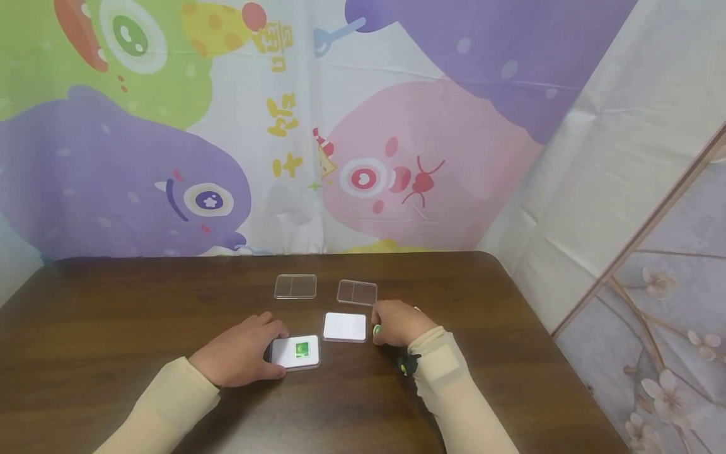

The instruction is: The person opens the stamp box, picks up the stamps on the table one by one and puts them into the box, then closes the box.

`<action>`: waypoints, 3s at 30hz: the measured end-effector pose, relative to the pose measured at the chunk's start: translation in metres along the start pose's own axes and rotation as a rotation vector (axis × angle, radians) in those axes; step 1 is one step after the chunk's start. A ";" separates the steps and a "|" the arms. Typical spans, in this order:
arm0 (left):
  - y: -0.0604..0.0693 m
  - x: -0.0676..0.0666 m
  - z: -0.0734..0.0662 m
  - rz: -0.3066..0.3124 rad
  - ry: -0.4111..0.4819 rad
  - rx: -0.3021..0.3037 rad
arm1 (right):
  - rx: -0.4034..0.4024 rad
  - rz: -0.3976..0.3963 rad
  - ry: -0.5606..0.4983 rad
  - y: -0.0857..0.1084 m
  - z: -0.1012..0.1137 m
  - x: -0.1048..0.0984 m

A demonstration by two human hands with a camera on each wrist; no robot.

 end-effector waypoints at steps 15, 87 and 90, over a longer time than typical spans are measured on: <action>-0.001 0.002 0.002 0.001 -0.004 -0.010 | -0.069 0.039 -0.057 0.000 0.004 0.000; -0.001 0.003 0.002 -0.005 -0.005 0.005 | -0.081 -0.163 0.077 -0.001 0.005 -0.016; -0.001 0.002 0.002 -0.003 -0.003 0.004 | -0.084 -0.195 0.081 -0.002 0.006 -0.019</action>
Point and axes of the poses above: each hand's wrist, its own y-axis away from the middle knuckle, its own x-axis out of the palm, z = x × y, the point moved 9 cm from there along -y, towards the middle knuckle, and after that the axes turned 5 degrees about z, right-handed, at the moved point
